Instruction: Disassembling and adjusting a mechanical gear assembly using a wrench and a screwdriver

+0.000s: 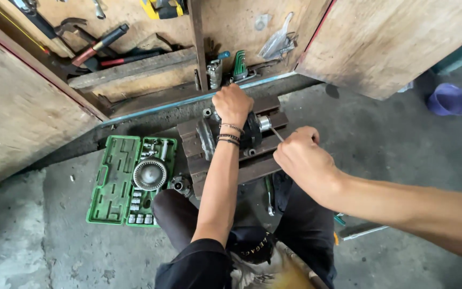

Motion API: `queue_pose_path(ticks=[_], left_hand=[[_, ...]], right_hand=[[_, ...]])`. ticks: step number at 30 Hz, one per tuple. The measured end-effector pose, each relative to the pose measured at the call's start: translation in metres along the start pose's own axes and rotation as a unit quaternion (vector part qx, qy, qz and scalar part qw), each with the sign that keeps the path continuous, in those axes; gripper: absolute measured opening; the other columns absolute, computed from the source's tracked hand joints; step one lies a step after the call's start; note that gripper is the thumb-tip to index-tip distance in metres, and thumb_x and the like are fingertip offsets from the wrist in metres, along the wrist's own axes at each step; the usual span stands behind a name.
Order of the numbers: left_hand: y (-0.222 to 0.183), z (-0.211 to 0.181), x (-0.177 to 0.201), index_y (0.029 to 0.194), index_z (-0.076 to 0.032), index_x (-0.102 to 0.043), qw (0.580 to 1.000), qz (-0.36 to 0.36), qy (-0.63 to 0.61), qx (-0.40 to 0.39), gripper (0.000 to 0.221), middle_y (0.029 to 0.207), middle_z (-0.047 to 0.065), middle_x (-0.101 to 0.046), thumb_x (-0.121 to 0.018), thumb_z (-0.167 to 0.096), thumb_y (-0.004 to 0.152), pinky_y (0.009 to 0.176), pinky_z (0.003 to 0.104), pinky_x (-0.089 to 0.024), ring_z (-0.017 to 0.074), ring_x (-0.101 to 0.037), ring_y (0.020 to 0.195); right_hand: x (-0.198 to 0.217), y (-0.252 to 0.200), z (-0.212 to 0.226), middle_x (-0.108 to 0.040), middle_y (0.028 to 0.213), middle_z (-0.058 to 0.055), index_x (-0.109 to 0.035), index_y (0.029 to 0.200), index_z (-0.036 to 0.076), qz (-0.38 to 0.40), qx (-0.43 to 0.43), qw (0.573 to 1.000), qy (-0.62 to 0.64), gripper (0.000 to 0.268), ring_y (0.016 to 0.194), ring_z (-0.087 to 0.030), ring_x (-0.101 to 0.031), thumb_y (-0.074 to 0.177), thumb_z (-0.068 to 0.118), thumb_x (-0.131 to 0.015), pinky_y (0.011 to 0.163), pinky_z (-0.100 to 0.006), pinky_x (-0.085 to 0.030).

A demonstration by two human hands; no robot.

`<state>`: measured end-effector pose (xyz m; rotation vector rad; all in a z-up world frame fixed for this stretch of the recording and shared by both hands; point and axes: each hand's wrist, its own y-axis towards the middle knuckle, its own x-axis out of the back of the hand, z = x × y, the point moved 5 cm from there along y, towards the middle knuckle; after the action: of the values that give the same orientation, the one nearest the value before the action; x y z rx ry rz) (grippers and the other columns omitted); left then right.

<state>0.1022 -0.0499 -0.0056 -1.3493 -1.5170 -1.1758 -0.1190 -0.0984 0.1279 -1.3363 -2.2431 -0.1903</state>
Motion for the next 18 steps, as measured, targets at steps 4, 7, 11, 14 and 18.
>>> queue_pose_path(ticks=[4,7,11,14,18], left_hand=[[0.001,-0.002,0.005,0.081,-0.018,-0.08,1.0,-0.003,-0.001,0.003,0.024,0.074,0.003,-0.076,-0.056,-0.016,0.077,0.065,0.036,-0.056,0.0286,-0.077,0.076],[-0.004,-0.004,0.001,0.083,-0.018,-0.08,1.0,-0.012,0.01,0.001,0.023,0.078,0.003,-0.077,-0.057,-0.018,0.078,0.069,0.036,-0.054,0.0283,-0.077,0.079],[0.001,0.0,0.001,0.081,-0.018,-0.08,1.0,-0.025,0.0,0.005,0.024,0.073,0.004,-0.076,-0.057,-0.016,0.076,0.064,0.035,-0.055,0.0286,-0.077,0.075],[0.006,-0.001,-0.007,0.081,-0.018,-0.08,0.999,-0.037,0.0,0.002,0.022,0.073,0.004,-0.076,-0.059,-0.018,0.075,0.065,0.036,-0.054,0.029,-0.076,0.074],[-0.004,0.002,0.001,0.081,-0.016,-0.08,0.999,-0.047,-0.005,0.0,0.023,0.073,0.006,-0.076,-0.057,-0.016,0.075,0.065,0.037,-0.054,0.0304,-0.076,0.074]], right_hand=[[0.009,0.001,-0.007,-0.033,0.05,0.005,-0.048,0.052,0.018,-0.007,-0.035,0.999,-0.023,0.029,0.052,-0.015,-0.03,0.063,-0.007,-0.057,0.051,-0.036,-0.019],[0.003,0.005,-0.011,-0.039,0.055,0.009,-0.052,0.056,0.023,0.039,-0.096,0.995,0.001,0.031,0.055,-0.014,-0.036,0.064,-0.006,-0.056,0.052,-0.036,-0.02],[-0.049,0.008,-0.036,-0.059,0.057,0.002,-0.066,0.06,0.022,0.198,-0.115,0.942,0.246,0.032,0.058,-0.019,-0.057,0.085,0.006,-0.056,0.052,-0.037,-0.035],[-0.068,-0.006,-0.041,-0.065,0.056,-0.006,-0.071,0.058,0.014,0.227,-0.133,0.912,0.314,0.032,0.059,-0.025,-0.063,0.084,0.006,-0.055,0.051,-0.04,-0.039],[-0.039,-0.025,-0.028,-0.057,0.056,0.005,-0.068,0.063,0.025,0.09,-0.069,0.976,0.184,0.022,0.059,-0.02,-0.059,0.076,0.007,-0.066,0.053,-0.041,-0.034]])
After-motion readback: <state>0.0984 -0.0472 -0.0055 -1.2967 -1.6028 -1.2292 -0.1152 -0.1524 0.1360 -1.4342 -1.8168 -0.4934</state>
